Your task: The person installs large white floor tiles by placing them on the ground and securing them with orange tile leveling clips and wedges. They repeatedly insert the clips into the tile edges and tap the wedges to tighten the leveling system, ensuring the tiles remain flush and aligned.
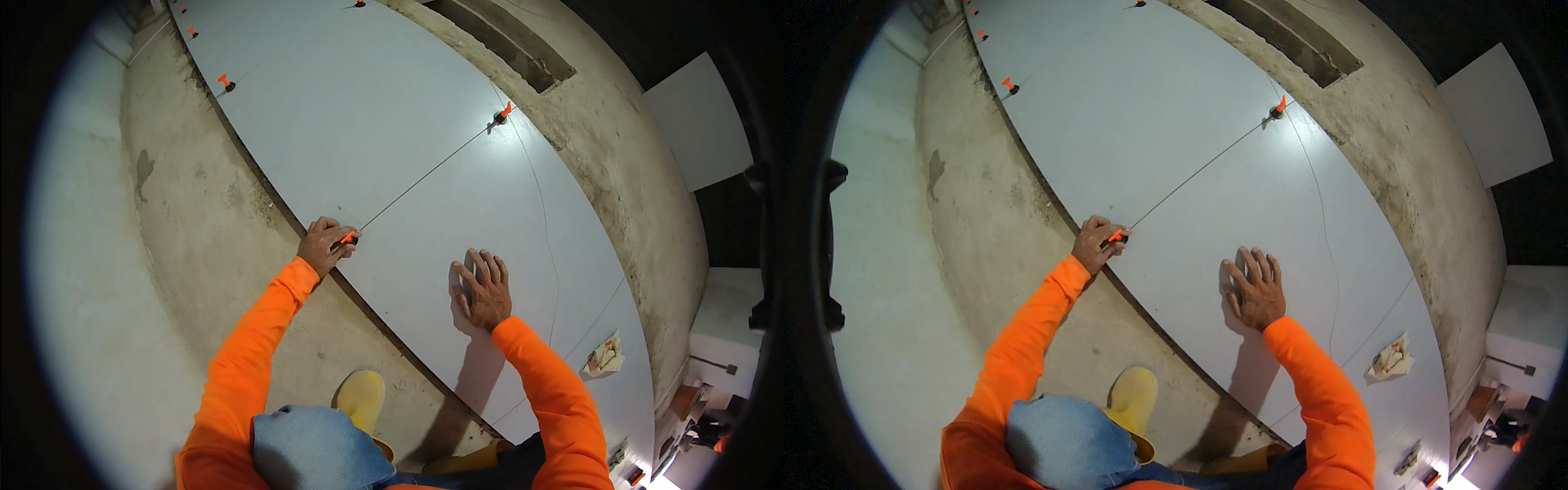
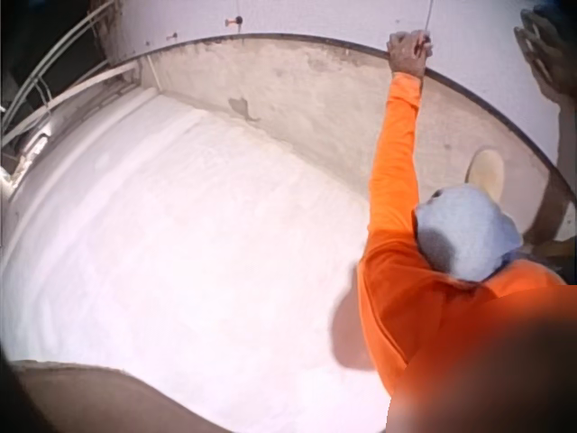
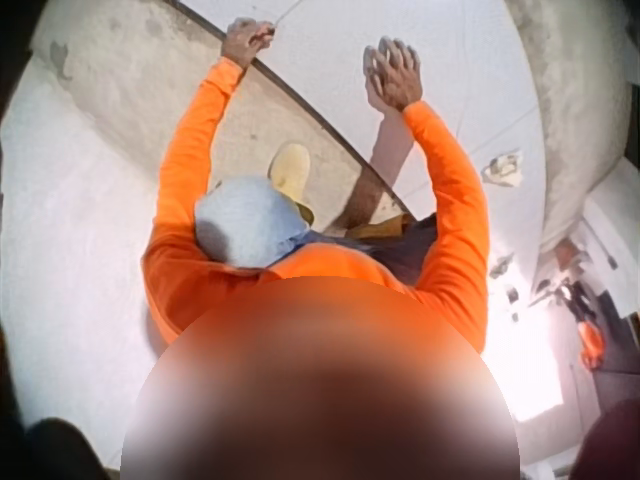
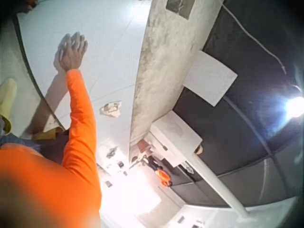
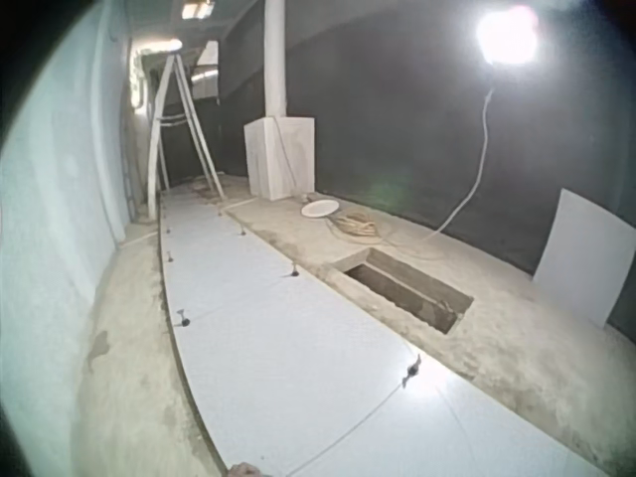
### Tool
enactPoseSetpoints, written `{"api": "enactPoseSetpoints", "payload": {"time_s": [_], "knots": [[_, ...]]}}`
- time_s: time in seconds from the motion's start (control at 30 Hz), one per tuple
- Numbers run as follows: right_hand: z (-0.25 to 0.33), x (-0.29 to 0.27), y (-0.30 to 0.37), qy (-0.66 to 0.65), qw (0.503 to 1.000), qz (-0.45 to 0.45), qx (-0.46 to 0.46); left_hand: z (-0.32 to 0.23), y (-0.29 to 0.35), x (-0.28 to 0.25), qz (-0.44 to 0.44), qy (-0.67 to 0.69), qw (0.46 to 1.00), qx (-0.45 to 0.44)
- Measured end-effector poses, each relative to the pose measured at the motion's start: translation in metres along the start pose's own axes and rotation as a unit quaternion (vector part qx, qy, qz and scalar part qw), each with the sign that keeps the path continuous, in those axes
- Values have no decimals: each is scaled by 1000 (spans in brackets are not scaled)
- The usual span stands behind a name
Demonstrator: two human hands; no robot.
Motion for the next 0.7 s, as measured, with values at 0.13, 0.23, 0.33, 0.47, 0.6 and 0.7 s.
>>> {"api": "enactPoseSetpoints", "payload": {"time_s": [0.13,0.23,0.33,0.47,0.6,0.7], "knots": [[-1,1,0,10,1000,14,1,10,9,3,-17,35,995,-94],[-2,3,2,10,1000,26,3,10,16,6,-61,36,988,-137],[-2,3,2,7,1000,16,5,4,18,6,-79,16,990,-118],[0,1,3,15,1000,9,-10,2,15,-1,-69,41,991,-112],[-1,5,2,15,999,44,10,1,8,0,-27,74,992,-97],[-1,2,0,14,1000,21,3,1,7,7,-7,116,984,-135]]}}
Point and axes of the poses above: each hand's wrist, its own y-axis away from the middle knuckle, its own x-axis out of the palm, z = x × y, the point moved 6 cm from there along -y, towards the middle knuckle, and after that the axes turned 14 degrees about -z, right-handed, at the moved point
